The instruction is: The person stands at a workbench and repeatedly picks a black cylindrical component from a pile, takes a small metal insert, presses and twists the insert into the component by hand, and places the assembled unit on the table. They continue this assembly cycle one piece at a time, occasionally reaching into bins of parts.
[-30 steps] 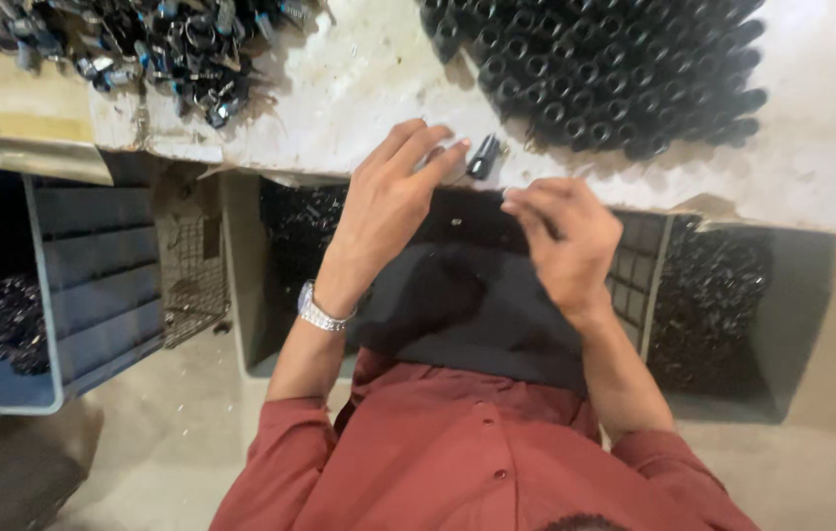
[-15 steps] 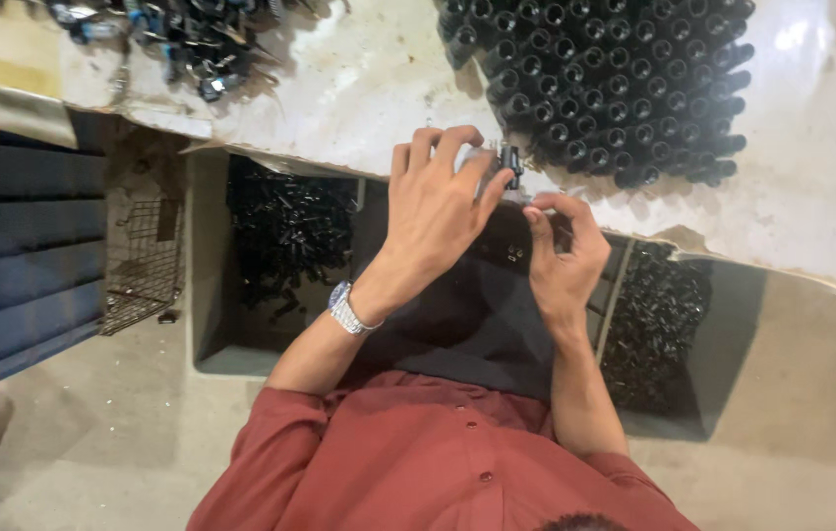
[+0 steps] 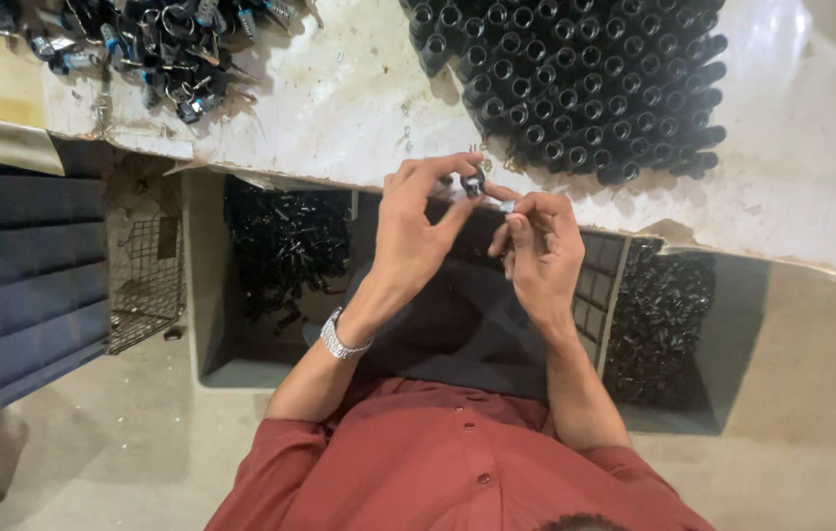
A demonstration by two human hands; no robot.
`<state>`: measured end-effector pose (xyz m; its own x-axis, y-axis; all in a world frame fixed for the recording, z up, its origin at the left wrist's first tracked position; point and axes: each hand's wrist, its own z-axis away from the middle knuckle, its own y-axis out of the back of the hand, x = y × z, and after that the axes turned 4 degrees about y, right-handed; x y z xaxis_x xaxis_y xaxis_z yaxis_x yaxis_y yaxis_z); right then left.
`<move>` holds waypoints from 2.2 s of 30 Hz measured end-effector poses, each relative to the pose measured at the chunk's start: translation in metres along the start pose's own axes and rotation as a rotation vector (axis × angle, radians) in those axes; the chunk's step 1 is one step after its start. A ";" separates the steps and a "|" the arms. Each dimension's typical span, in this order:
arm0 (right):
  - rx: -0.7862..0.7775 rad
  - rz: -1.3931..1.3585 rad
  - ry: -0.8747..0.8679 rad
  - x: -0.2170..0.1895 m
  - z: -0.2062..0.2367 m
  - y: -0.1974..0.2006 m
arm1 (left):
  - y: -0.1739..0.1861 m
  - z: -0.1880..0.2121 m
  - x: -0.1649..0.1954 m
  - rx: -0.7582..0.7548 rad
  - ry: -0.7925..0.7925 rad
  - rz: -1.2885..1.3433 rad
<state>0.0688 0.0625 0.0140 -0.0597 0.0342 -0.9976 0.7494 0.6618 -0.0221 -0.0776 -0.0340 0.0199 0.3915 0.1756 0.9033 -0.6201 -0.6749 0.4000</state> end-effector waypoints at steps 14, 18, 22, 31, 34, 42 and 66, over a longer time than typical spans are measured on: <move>-0.212 0.745 0.512 -0.029 -0.027 -0.020 | -0.003 0.011 -0.024 0.107 -0.183 -0.348; -0.324 0.626 0.383 -0.037 -0.032 -0.016 | -0.004 0.014 -0.028 0.121 -0.225 -0.427; -0.334 0.392 0.247 -0.034 -0.042 -0.013 | -0.007 0.014 -0.030 0.148 -0.261 -0.426; -0.326 0.526 0.371 -0.031 -0.034 -0.020 | -0.007 0.016 -0.026 0.134 -0.199 -0.446; -0.347 0.613 0.412 -0.037 -0.036 -0.018 | -0.010 0.015 -0.023 0.142 -0.185 -0.463; -0.520 0.734 0.298 -0.055 -0.049 -0.009 | -0.013 0.016 -0.022 0.139 -0.195 -0.496; -0.144 1.012 0.494 -0.027 0.002 0.020 | 0.055 -0.025 -0.018 0.199 -0.087 -0.594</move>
<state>0.0863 0.0736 0.0404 0.2529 0.8730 -0.4170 0.5205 0.2405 0.8193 -0.1359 -0.0559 0.0291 0.6890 0.5084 0.5165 -0.1447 -0.6019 0.7854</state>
